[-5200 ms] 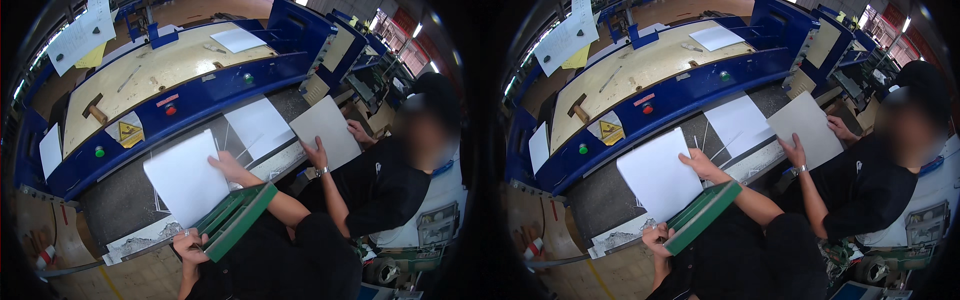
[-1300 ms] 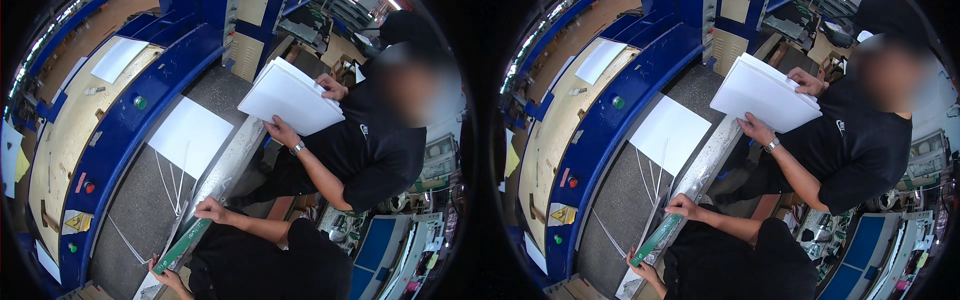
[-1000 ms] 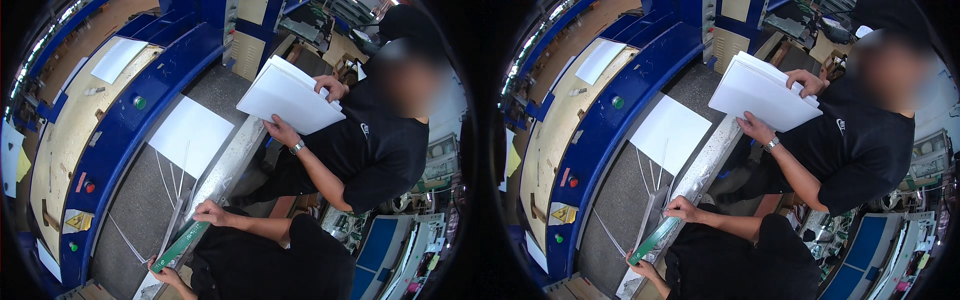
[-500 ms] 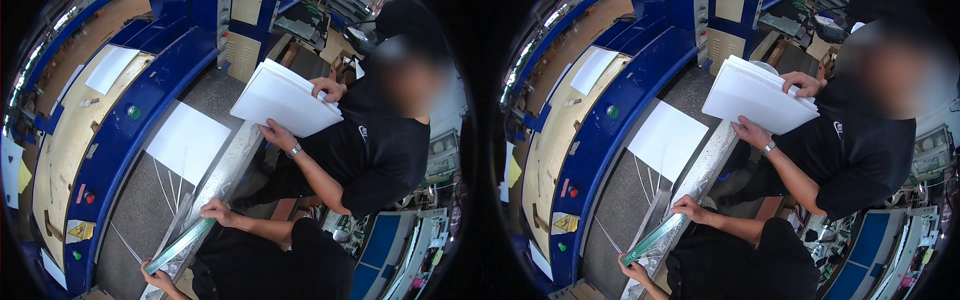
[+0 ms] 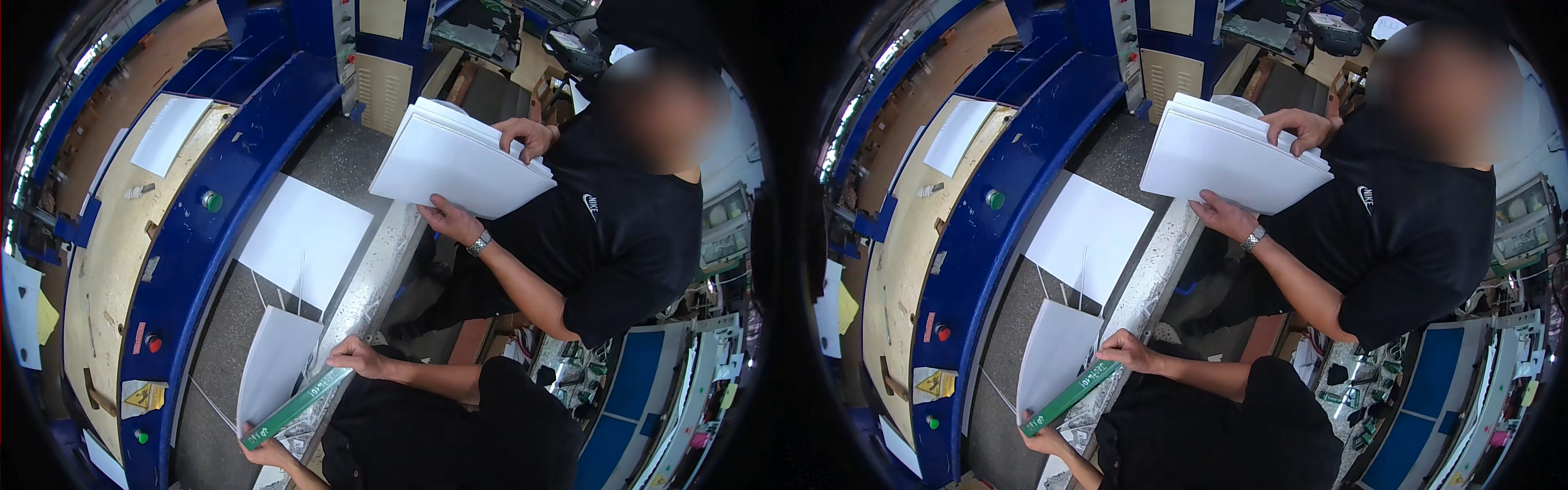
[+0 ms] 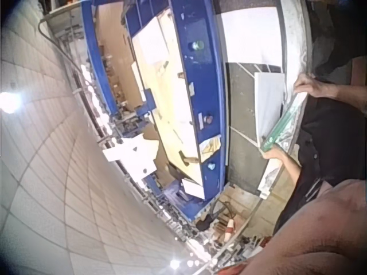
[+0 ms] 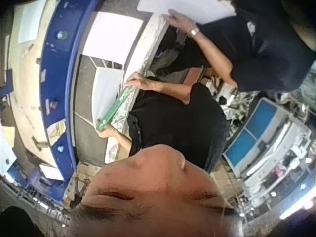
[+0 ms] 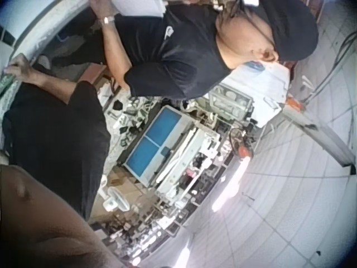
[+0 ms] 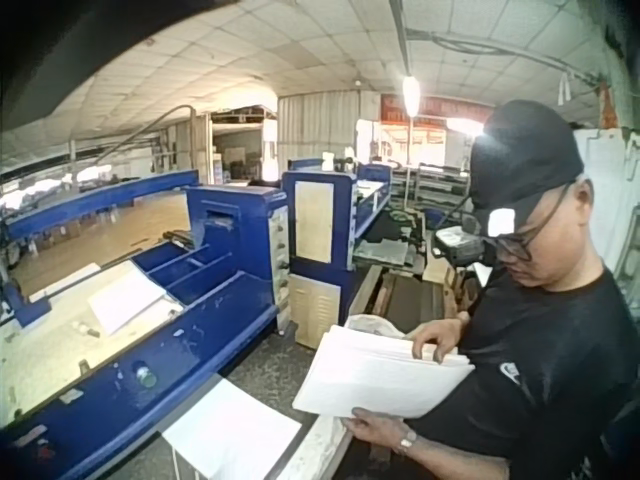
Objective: Operating a hydraulic cutting press to cut shoe components using a metal die.
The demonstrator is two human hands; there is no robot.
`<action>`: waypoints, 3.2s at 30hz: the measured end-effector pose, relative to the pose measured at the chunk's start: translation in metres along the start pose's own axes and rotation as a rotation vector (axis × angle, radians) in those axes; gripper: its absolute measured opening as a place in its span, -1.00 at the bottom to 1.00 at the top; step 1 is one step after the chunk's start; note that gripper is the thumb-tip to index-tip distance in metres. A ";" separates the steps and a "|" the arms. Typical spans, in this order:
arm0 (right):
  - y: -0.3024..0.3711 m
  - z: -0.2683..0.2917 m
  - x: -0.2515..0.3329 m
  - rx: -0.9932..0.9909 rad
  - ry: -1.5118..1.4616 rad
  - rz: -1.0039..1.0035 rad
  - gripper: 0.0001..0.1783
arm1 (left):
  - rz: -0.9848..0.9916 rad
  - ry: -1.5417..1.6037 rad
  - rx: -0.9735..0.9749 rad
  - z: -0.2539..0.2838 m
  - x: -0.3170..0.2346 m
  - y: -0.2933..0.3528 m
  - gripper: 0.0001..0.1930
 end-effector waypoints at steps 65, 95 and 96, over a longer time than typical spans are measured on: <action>-0.044 0.037 0.080 -0.531 0.510 0.219 -0.72 | 0.091 -0.054 0.522 0.039 0.013 0.013 -0.50; -0.047 0.038 0.073 -0.547 0.638 0.219 -0.70 | 0.019 -0.106 0.500 0.036 0.043 0.007 -0.52; -0.048 0.038 0.072 -0.546 0.631 0.225 -0.70 | -0.019 -0.113 0.466 0.034 0.040 0.008 -0.51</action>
Point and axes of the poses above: each hand's wrist, its own y-axis away from the middle knuckle, its own z-axis out of the back of the hand, x = y × z, the point moved 1 cm from there along -y, towards the middle knuckle, and after that the axes turned 7 degrees about -z, right-handed, at the moved point
